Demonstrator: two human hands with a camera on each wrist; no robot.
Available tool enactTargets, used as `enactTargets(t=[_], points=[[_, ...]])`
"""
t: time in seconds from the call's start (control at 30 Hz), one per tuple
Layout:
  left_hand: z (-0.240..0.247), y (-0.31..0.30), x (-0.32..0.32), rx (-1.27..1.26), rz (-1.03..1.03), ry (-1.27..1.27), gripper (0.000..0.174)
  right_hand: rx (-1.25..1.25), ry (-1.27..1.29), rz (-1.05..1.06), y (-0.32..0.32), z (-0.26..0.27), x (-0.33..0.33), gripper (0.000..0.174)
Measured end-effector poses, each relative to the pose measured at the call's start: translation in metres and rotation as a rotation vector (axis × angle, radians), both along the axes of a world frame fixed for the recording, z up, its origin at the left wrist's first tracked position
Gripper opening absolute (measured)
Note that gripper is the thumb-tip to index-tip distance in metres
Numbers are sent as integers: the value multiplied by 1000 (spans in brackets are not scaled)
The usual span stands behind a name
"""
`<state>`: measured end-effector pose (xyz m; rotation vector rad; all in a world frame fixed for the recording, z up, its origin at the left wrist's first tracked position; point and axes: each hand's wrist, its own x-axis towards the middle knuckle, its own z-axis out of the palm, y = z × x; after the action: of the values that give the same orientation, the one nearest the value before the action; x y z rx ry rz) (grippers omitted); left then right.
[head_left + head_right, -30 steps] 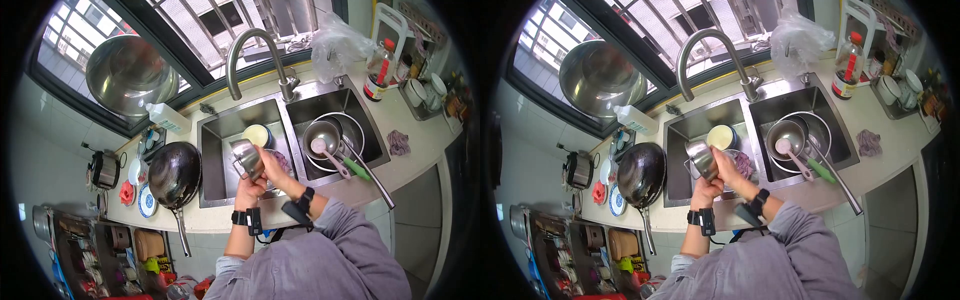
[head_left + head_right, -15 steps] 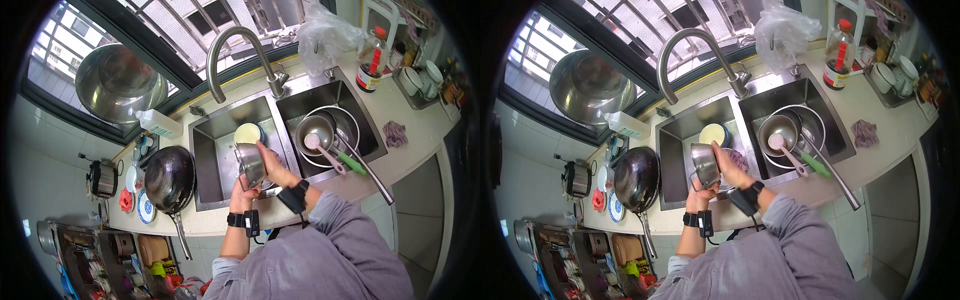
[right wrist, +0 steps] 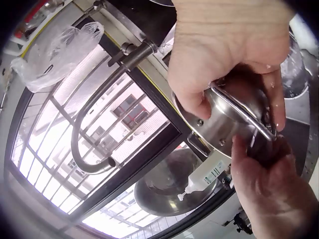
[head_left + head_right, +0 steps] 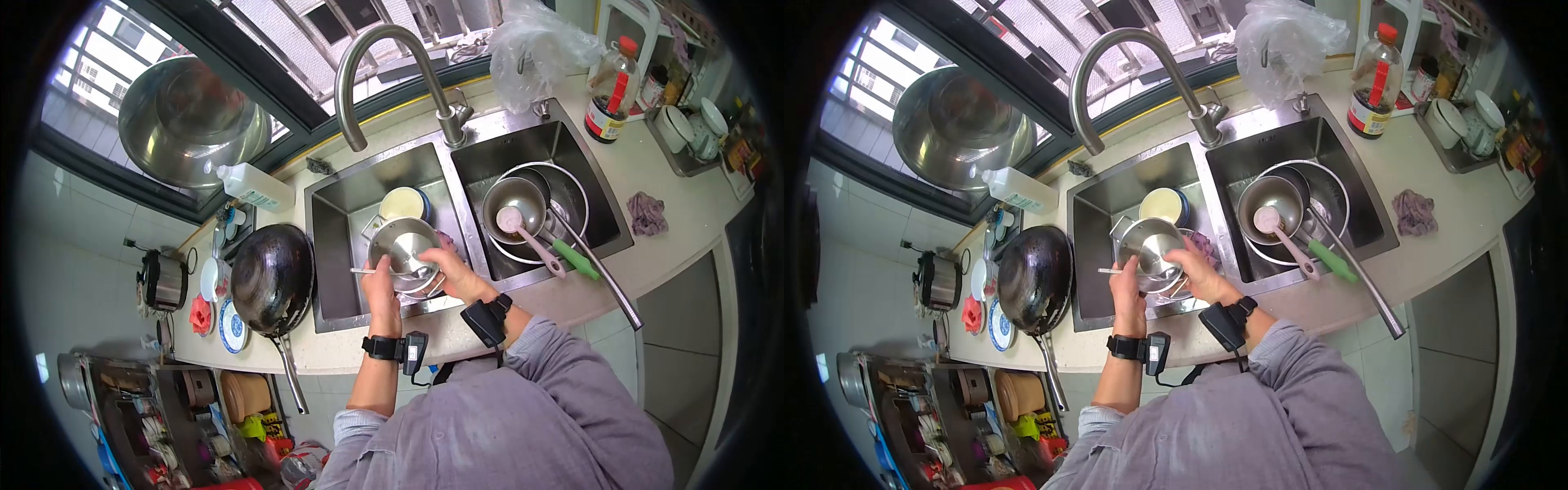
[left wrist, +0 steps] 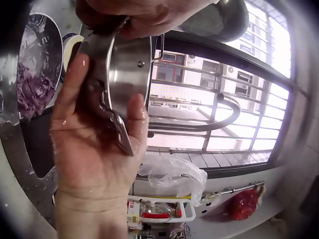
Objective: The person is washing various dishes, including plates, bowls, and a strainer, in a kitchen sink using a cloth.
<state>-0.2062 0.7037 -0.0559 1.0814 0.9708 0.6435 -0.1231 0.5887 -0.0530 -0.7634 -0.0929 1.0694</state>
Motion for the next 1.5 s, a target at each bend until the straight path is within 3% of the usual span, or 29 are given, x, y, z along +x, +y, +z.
enactTargets(t=[0.13, 0.23, 0.33, 0.4, 0.53, 0.67, 0.73, 0.77, 0.87, 0.93, 1.03, 1.07, 1.13, 1.17, 1.27, 1.4, 1.47, 1.5], points=[[-1, 0, -2, -35, -104, 13, 33, -145, -14, -117, 3, -4, -7, 47], [-13, 3, -5, -173, -226, 46, 39, -272, -191, -108, 7, -34, 2, 44], [-6, -4, -5, -101, -269, 5, 41, -451, -364, -112, 4, -34, 3, 38], [-2, -2, -2, -108, -263, 19, 41, -626, -364, 5, -5, -12, 1, 33], [-4, 3, -4, -134, -290, 122, 45, -803, -627, 102, -4, -27, 5, 32], [2, 3, -7, -155, -335, 177, 47, -812, -875, 25, 5, -58, 17, 32], [-4, 6, -10, -201, -321, 181, 41, -367, -757, -141, 14, -57, 23, 37], [-7, 6, -11, -246, -308, 185, 37, -216, -560, -11, 7, -21, 23, 41], [25, -8, -11, -176, -370, 325, 28, -129, -506, 113, 2, -7, 27, 44], [-7, 10, -11, -67, -366, 284, 31, -144, -566, 124, 5, -24, 27, 46], [-4, 17, -7, 181, -331, 313, 30, -289, -758, -94, 10, -54, 16, 46], [-9, 16, -6, 180, -327, 312, 30, -287, -760, -90, 10, -54, 12, 46], [-24, 10, -7, 107, -233, 138, 37, -572, -798, -316, 15, -53, 4, 45], [-17, -1, -8, -37, -210, 168, 34, -616, -836, -375, 14, -45, 2, 43], [-2, -17, -11, -305, -274, 225, 29, -626, -853, -318, 11, -47, 7, 39], [-11, -9, -13, -274, -244, 208, 27, -723, -967, -236, 6, -36, 8, 36], [-18, -2, -11, -34, -263, 4, 23, -868, -1036, -141, 1, -24, 7, 24], [-14, 0, -12, -94, -281, 25, 22, -870, -1034, -143, 1, -26, 8, 24]])
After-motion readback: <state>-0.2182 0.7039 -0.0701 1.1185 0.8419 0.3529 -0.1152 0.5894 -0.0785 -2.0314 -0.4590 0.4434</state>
